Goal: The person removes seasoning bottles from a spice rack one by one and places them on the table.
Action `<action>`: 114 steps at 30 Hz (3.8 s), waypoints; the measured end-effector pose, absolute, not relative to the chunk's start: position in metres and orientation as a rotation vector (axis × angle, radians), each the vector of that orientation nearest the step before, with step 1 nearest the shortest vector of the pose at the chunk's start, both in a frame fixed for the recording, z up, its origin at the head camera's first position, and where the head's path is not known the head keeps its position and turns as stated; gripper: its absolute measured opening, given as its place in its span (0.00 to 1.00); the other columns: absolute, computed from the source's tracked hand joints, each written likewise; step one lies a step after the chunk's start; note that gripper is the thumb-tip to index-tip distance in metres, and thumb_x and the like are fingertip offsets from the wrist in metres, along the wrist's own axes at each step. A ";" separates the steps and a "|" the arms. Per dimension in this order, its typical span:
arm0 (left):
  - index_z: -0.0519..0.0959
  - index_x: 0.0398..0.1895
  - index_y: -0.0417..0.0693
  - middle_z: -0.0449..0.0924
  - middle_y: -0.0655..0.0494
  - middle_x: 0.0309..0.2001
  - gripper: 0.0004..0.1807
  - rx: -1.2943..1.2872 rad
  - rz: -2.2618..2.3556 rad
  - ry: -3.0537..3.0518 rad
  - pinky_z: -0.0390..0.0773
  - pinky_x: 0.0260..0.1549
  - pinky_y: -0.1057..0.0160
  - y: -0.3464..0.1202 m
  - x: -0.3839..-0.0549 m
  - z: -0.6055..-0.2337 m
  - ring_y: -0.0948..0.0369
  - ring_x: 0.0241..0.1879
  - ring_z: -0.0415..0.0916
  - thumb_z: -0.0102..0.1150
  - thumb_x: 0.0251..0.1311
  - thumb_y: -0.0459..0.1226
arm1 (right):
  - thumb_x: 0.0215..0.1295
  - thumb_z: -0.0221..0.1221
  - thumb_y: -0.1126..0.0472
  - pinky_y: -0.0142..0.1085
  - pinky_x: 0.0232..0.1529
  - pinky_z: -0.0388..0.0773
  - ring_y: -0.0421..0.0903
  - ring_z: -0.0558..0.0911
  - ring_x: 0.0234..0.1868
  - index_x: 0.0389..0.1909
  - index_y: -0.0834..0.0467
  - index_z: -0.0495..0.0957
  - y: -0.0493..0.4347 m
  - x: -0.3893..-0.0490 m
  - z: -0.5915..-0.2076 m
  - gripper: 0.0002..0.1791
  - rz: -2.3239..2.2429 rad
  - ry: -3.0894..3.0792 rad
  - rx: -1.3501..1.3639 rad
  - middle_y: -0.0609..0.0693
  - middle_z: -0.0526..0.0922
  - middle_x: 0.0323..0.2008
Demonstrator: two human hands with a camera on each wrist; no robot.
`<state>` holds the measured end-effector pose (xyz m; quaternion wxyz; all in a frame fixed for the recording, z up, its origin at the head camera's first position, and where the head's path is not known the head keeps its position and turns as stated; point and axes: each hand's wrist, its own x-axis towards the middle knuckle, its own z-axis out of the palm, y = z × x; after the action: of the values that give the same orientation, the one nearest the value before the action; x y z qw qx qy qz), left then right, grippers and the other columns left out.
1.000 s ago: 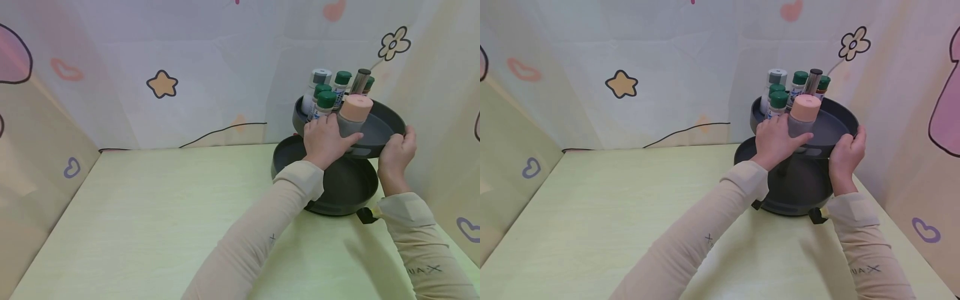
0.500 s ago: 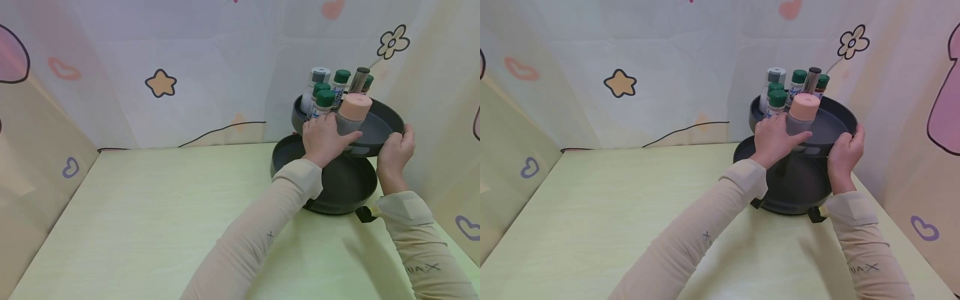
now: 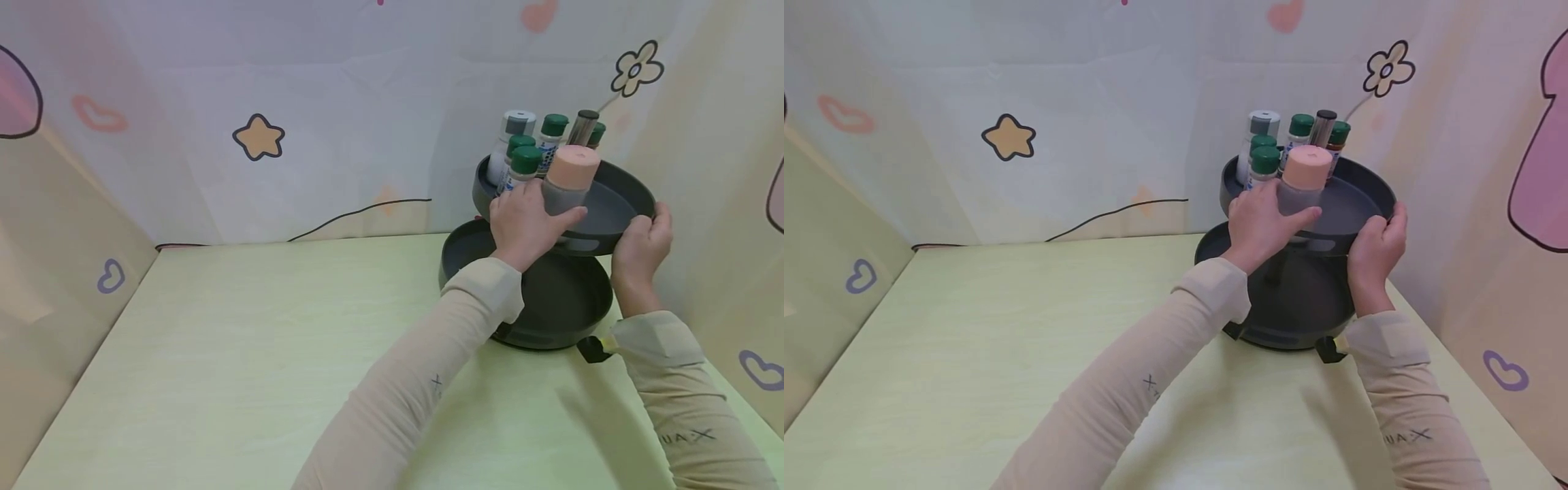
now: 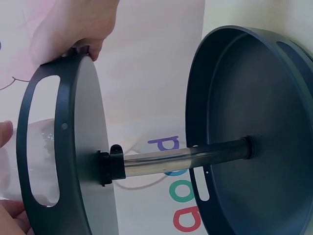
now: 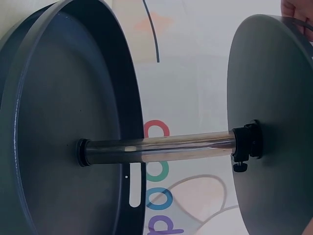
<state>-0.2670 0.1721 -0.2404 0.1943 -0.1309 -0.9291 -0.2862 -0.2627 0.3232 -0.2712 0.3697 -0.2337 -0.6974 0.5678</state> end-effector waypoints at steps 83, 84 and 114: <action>0.64 0.56 0.55 0.72 0.63 0.51 0.34 -0.997 -1.526 -2.609 0.74 0.44 0.65 0.052 -0.261 -0.242 0.68 0.48 0.71 0.62 0.45 0.52 | 0.64 0.30 0.60 0.19 0.59 0.52 0.30 0.60 0.59 0.63 0.51 0.59 0.324 -0.261 -0.271 0.26 1.436 -1.856 -0.630 0.43 0.62 0.63; 0.63 0.56 0.55 0.72 0.63 0.51 0.34 -1.006 -1.523 -2.610 0.74 0.44 0.65 0.050 -0.261 -0.244 0.67 0.48 0.71 0.62 0.45 0.52 | 0.64 0.30 0.60 0.19 0.59 0.51 0.30 0.59 0.59 0.63 0.51 0.59 0.324 -0.261 -0.271 0.26 1.437 -1.861 -0.631 0.42 0.61 0.63; 0.65 0.53 0.58 0.74 0.64 0.45 0.33 -0.990 -1.496 -2.758 0.73 0.42 0.64 -0.008 -0.263 -0.289 0.65 0.44 0.72 0.66 0.41 0.48 | 0.63 0.31 0.62 0.22 0.55 0.57 0.35 0.65 0.54 0.57 0.53 0.65 0.323 -0.262 -0.270 0.24 1.456 -1.820 -0.593 0.46 0.69 0.55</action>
<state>-0.2632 -0.0081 -0.2893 -0.0743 -0.3000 -0.8359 -0.4535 -0.2617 0.3226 -0.2705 0.3602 -0.2300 -0.7059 0.5648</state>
